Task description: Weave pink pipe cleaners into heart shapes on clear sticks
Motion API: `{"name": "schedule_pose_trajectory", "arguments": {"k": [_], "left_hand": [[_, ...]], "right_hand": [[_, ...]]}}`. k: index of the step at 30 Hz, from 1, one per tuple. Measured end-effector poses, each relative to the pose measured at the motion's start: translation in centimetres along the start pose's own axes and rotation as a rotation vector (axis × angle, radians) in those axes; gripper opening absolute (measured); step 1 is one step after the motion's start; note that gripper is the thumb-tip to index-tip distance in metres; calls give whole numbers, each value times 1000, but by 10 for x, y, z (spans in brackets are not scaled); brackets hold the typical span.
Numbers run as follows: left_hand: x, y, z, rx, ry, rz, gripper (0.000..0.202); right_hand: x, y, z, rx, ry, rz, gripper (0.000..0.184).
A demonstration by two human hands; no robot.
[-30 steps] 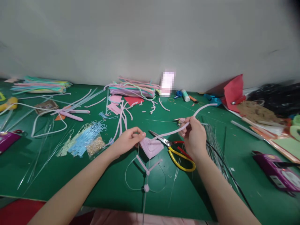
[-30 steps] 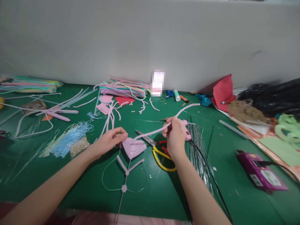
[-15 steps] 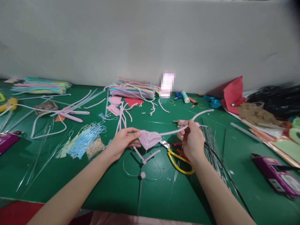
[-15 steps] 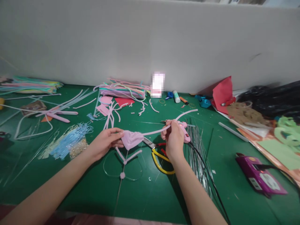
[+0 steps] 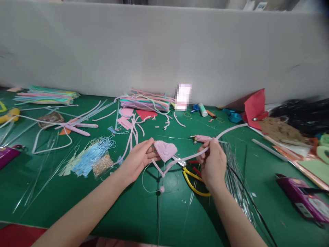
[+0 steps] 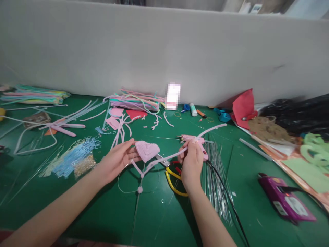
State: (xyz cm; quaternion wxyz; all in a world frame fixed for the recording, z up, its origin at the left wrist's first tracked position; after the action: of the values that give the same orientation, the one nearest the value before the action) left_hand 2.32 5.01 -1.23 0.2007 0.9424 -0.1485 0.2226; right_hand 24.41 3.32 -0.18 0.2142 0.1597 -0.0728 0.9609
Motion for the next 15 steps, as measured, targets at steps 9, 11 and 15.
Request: {"name": "schedule_pose_trajectory", "arguments": {"k": [9,11,15], "left_hand": [[-7,-3,6,42,-94,92,31],[-13,-4,4,84,-53,62,28],[-18,-3,-1,190,-65,20,27]], "right_hand": [[3,4,2,-21,13,65,27],[10,8,-2,6,42,138,24],[27,19,-15,70,65,310,20]]}}
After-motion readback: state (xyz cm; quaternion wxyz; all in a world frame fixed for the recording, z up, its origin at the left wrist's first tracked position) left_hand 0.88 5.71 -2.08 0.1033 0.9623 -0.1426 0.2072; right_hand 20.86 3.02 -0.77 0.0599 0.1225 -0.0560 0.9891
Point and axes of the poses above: each hand's wrist, its own y-axis away from the middle knuckle, its own x-axis out of the palm, z = x × y, the point moved 8 cm from there along -y, towards the middle knuckle, and after that the axes turned 6 degrees about z, right-handed, at the moved point
